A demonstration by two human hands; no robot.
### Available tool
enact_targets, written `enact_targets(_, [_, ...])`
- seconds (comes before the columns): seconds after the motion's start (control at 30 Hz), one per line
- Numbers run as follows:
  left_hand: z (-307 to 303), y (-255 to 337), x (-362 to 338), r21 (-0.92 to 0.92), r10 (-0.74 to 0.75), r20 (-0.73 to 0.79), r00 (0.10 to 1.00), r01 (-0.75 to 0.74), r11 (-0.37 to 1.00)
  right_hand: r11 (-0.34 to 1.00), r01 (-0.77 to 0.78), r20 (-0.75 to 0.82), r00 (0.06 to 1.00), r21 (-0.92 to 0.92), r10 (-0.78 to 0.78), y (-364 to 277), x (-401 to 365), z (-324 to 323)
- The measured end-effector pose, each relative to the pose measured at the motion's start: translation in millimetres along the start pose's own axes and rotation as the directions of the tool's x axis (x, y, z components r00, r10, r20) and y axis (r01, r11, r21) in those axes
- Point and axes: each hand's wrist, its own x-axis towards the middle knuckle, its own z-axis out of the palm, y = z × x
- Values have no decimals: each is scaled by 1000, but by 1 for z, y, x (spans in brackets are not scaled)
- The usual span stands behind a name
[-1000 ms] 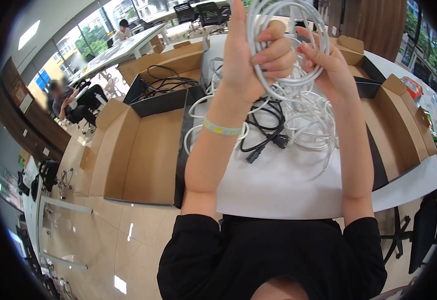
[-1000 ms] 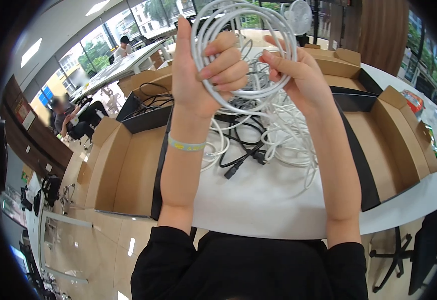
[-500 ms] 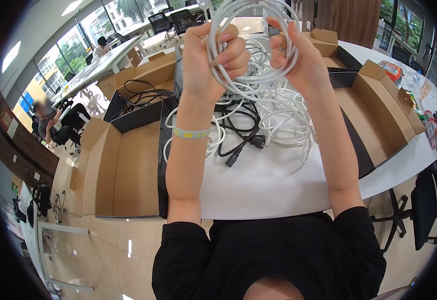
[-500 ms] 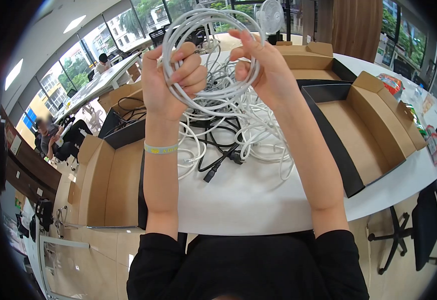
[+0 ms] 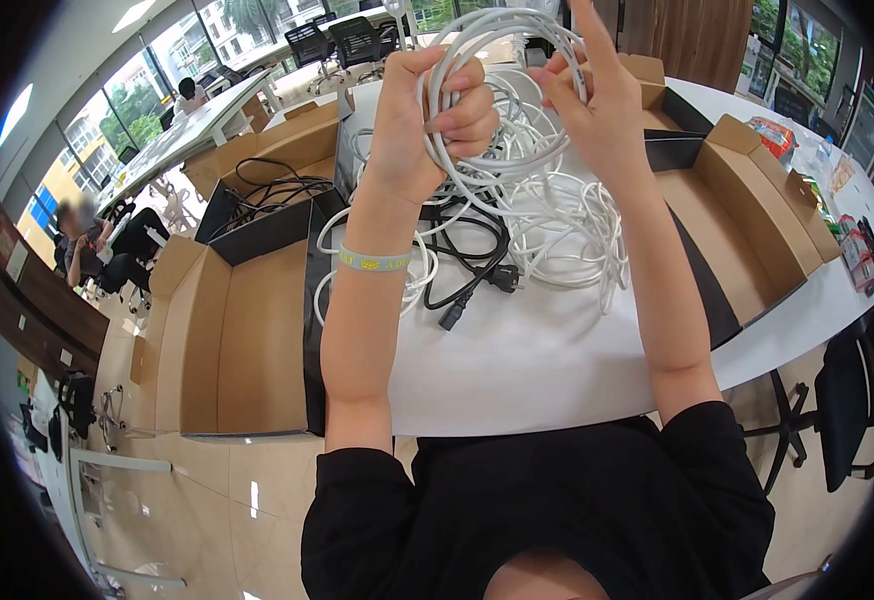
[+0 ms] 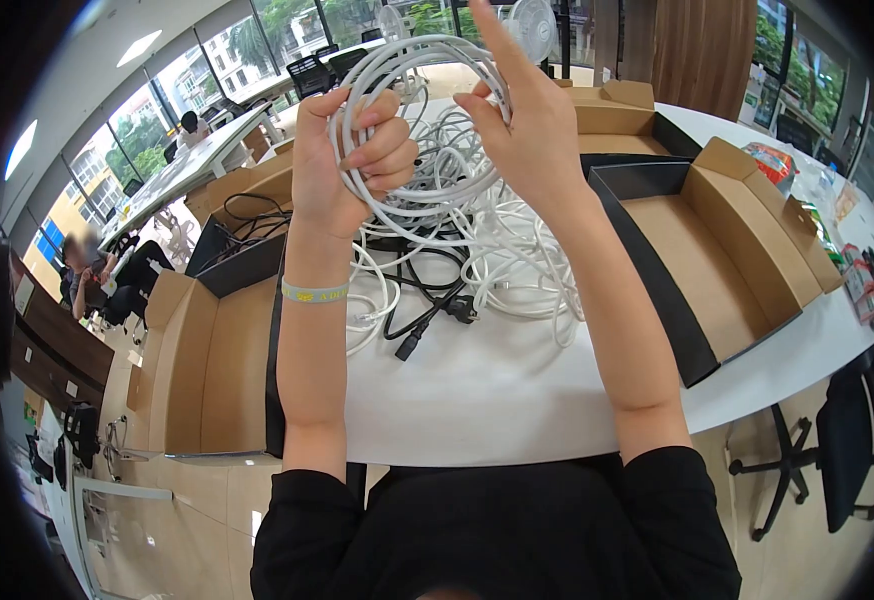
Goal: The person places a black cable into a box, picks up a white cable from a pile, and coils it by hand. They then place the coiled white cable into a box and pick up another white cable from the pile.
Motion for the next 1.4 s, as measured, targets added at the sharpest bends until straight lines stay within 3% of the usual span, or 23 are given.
enact_targets(0.03, [-1,0,0,2,6,-3,1000,-6,1000,980,149,-25,988,-129,-154,1,0,0])
enact_targets(0.07, [-2,-1,0,-9,9,5,1000,-9,1000,980,153,-23,987,-125,-157,-1,0,-1])
enact_targets(0.13, [-1,-3,0,-23,8,8,1000,-7,1000,993,-102,88,990,-58,107,-6,-1,-5])
enact_targets(0.37, [-3,-12,6,-202,-63,171,983,97,975,988,-109,7,994,-110,110,5,2,-10])
enact_targets(0.43, [-3,-16,8,-214,-53,192,980,94,972,968,66,-110,989,-244,-95,18,2,-8])
enact_targets(0.67, [-4,-23,7,-166,-54,184,982,85,982,908,218,-88,960,-357,-265,14,1,-12])
enact_targets(0.77, [7,-16,4,139,-60,34,998,54,989,877,146,19,988,-459,-155,11,0,-16])
enact_targets(0.8, [9,-17,3,140,-57,35,998,51,989,876,149,19,987,-458,-158,11,0,-16])
enact_targets(0.87, [11,-20,2,528,58,-100,993,4,849,928,75,1,997,-364,-80,12,0,-15])
enact_targets(0.93, [10,-23,3,506,29,-100,995,26,862,916,128,-25,989,-380,-149,13,1,-15])
enact_targets(1.0, [13,-29,4,421,59,41,997,-71,904,902,178,-52,975,-392,-215,15,2,-17])
enact_targets(1.07, [26,-35,3,443,87,5,996,-80,893,816,196,-84,955,-544,-285,18,1,-19])
enact_targets(1.1, [35,-36,2,579,129,-35,991,-85,811,820,187,-83,958,-541,-273,19,-1,-20])
enact_targets(1.13, [41,-36,2,703,174,-64,983,-79,707,842,186,-101,957,-507,-273,20,0,-20])
enact_targets(1.2, [43,-32,0,705,126,-28,992,-70,706,859,185,-130,952,-477,-277,15,2,-24])
enact_targets(1.27, [44,-28,-1,500,31,-31,999,-11,866,983,-50,27,998,-177,56,6,3,-31])
enact_targets(1.3, [44,-26,-1,465,37,-6,999,-30,885,982,-50,15,998,-185,54,8,5,-34])
enact_targets(1.37, [32,-18,1,383,18,18,1000,-23,923,934,-230,363,924,273,121,12,9,-41])
enact_targets(1.4, [28,-16,0,295,4,27,1000,-12,955,936,-231,360,925,267,126,11,7,-44])
